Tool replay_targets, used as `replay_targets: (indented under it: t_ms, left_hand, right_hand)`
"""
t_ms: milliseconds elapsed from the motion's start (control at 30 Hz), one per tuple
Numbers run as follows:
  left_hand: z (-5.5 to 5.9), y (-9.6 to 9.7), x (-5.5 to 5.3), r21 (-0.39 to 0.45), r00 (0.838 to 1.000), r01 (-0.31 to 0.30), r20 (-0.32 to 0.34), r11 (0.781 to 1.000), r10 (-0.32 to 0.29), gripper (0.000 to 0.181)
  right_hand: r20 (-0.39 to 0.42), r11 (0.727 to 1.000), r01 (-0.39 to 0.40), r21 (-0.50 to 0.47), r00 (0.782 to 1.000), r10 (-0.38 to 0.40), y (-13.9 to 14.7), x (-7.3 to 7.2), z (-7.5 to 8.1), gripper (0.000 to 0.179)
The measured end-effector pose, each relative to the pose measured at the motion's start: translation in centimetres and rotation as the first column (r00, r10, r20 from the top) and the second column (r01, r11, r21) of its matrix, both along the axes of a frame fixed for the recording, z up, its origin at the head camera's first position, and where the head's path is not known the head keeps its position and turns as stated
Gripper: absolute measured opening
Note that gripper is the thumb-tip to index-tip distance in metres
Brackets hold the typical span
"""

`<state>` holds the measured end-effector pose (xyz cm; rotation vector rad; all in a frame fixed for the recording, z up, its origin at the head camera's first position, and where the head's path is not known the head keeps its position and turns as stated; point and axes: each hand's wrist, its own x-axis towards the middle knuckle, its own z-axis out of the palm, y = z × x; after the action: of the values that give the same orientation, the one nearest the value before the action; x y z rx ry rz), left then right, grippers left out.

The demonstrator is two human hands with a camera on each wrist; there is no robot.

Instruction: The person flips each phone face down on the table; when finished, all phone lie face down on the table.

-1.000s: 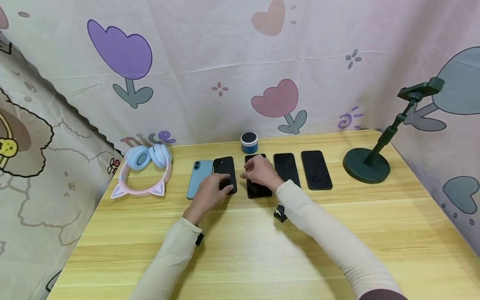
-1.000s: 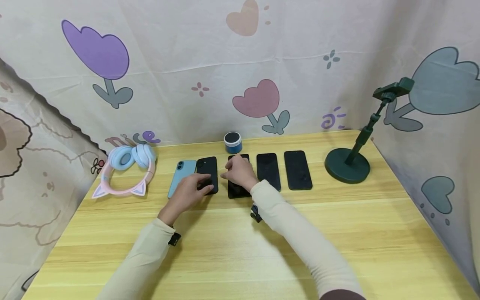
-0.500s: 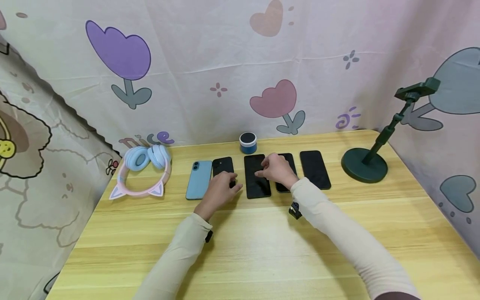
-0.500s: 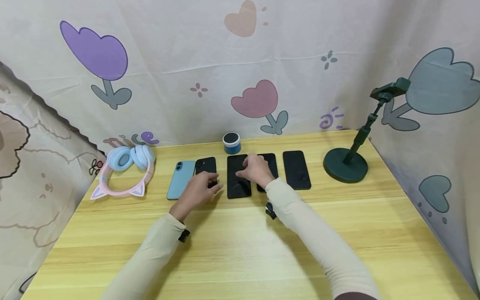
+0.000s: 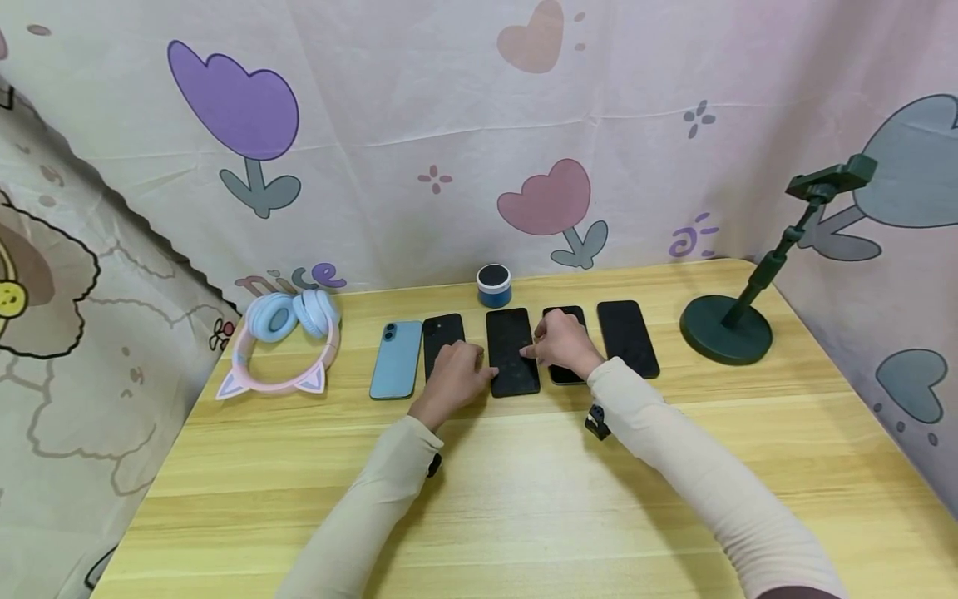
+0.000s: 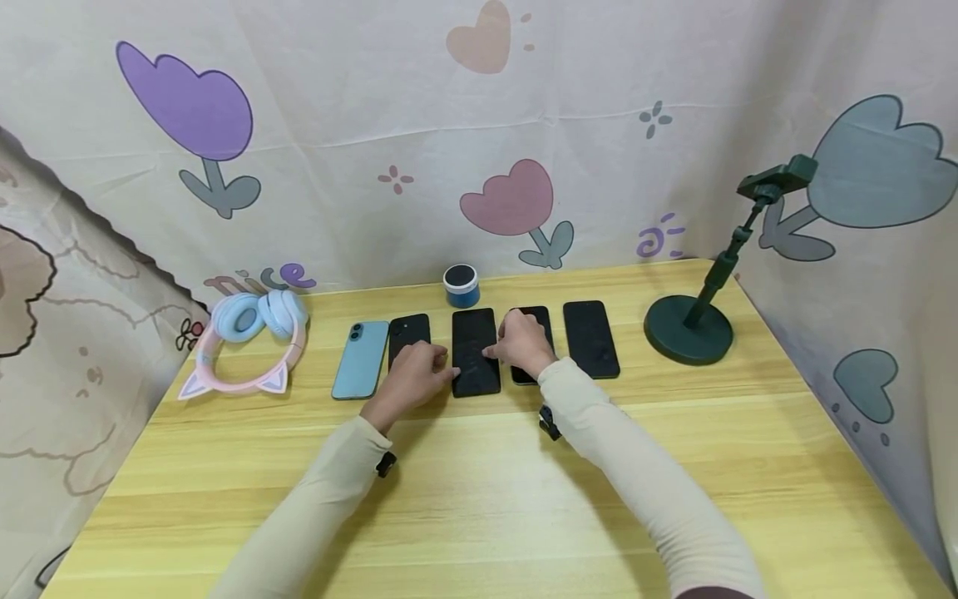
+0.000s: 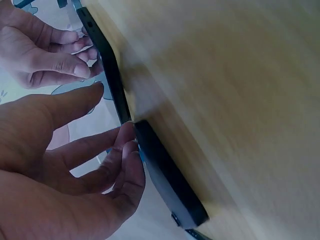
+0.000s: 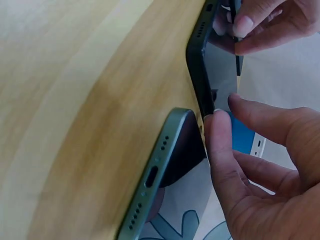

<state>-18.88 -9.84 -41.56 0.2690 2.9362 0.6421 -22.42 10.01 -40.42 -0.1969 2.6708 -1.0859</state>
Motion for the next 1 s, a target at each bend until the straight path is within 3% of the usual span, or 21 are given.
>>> replay_targets:
  t_ms: [433, 733, 1000]
  left_hand:
    - [0.0, 1.6, -0.2, -0.01, 0.994, -0.074, 0.074, 0.997, 0.075, 0.035]
    - [-0.1, 1.6, -0.2, 0.056, 0.994, -0.092, 0.071, 0.994, 0.088, 0.03]
    - [0.0, 1.5, 0.1, 0.115, 0.991, -0.122, 0.073, 0.986, 0.114, 0.03]
  right_hand:
    - [-0.008, 1.0, 0.005, 0.028, 1.0, -0.005, -0.7, 0.1, -0.3, 0.023]
    - [-0.033, 0.993, 0.006, 0.115, 0.999, -0.002, -1.2, 0.1, 0.0, 0.025]
    - [-0.018, 0.993, 0.008, 0.117, 1.0, -0.006, -1.3, 0.0, -0.1, 0.026]
